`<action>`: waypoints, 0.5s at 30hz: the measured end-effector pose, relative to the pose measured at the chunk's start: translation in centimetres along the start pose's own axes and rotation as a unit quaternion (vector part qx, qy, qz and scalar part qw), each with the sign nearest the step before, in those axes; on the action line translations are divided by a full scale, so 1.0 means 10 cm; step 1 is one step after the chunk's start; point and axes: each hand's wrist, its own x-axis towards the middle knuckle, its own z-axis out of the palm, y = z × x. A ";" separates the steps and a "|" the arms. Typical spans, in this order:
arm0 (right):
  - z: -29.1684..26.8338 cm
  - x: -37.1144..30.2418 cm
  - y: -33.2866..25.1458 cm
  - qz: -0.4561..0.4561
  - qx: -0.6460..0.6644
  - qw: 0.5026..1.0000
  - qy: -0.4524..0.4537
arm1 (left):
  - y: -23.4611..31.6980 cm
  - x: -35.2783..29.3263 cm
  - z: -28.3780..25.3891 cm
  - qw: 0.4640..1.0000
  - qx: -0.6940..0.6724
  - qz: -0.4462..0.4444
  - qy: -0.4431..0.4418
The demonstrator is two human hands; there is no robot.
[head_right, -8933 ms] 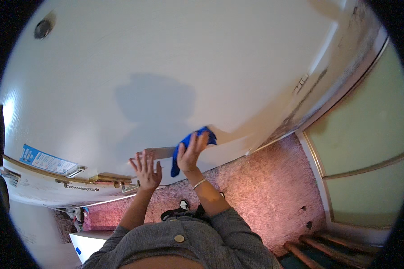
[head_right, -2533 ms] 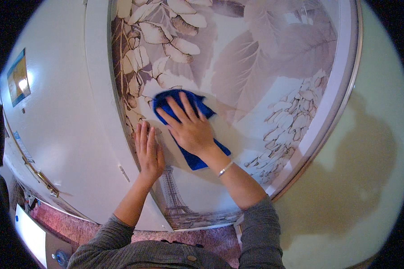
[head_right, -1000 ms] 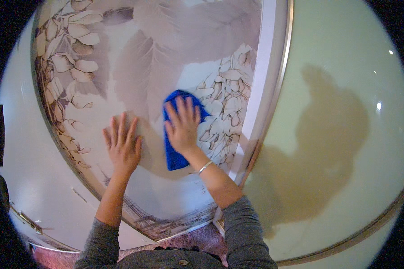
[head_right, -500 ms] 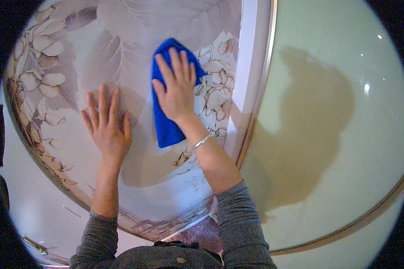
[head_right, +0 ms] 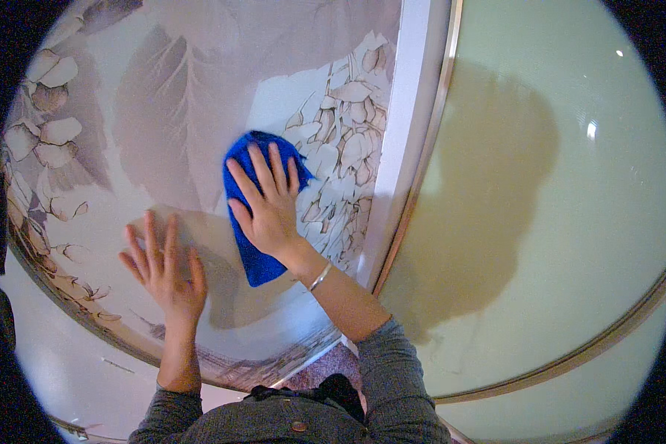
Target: The person wipes a wall with floral wallpaper and a white door using a blue cloth, then opens the door and wipes the interior wooden surface and a metal rod. The person continues wiping the wall and door surfaces throughout the clip.
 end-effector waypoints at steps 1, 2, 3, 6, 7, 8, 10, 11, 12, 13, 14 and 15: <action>-0.02 0.10 -0.04 -0.013 0.000 1.000 -0.004 | -0.04 0.04 -0.04 1.000 0.008 -0.006 0.010; -0.04 0.23 -0.05 -0.024 0.002 1.000 -0.010 | -0.08 0.08 -0.08 0.999 0.020 -0.013 0.021; -0.07 0.36 -0.05 -0.039 0.005 0.999 -0.010 | -0.11 0.14 -0.10 0.999 0.036 -0.013 0.035; -0.16 0.76 0.14 -0.065 -0.011 0.998 -0.007 | -0.11 0.31 -0.11 0.996 0.056 -0.027 0.059; -0.20 0.86 0.25 -0.073 -0.009 0.997 0.018 | -0.09 0.36 -0.09 0.995 0.068 -0.030 0.065; -0.24 0.95 0.39 -0.077 -0.026 0.996 0.026 | -0.05 0.39 -0.06 0.995 0.058 -0.023 0.075; -0.33 1.10 0.74 -0.068 -0.052 0.994 0.066 | 0.06 0.45 0.01 0.995 0.050 -0.026 0.086; -0.41 1.14 0.93 -0.050 -0.055 0.994 0.077 | 0.12 0.46 0.05 0.995 0.045 -0.030 0.084; -0.49 1.15 1.13 -0.024 -0.040 0.995 0.088 | 0.21 0.48 0.11 0.995 0.040 -0.034 0.083; -0.57 1.12 1.31 0.012 -0.040 0.995 0.090 | 0.30 0.49 0.18 0.995 0.034 -0.038 0.084; -0.63 1.07 1.48 0.031 -0.055 0.994 0.093 | 0.40 0.50 0.26 0.996 0.028 -0.037 0.074; -0.68 0.95 1.62 0.041 -0.053 0.993 0.094 | 0.52 0.47 0.34 0.997 0.023 -0.034 0.060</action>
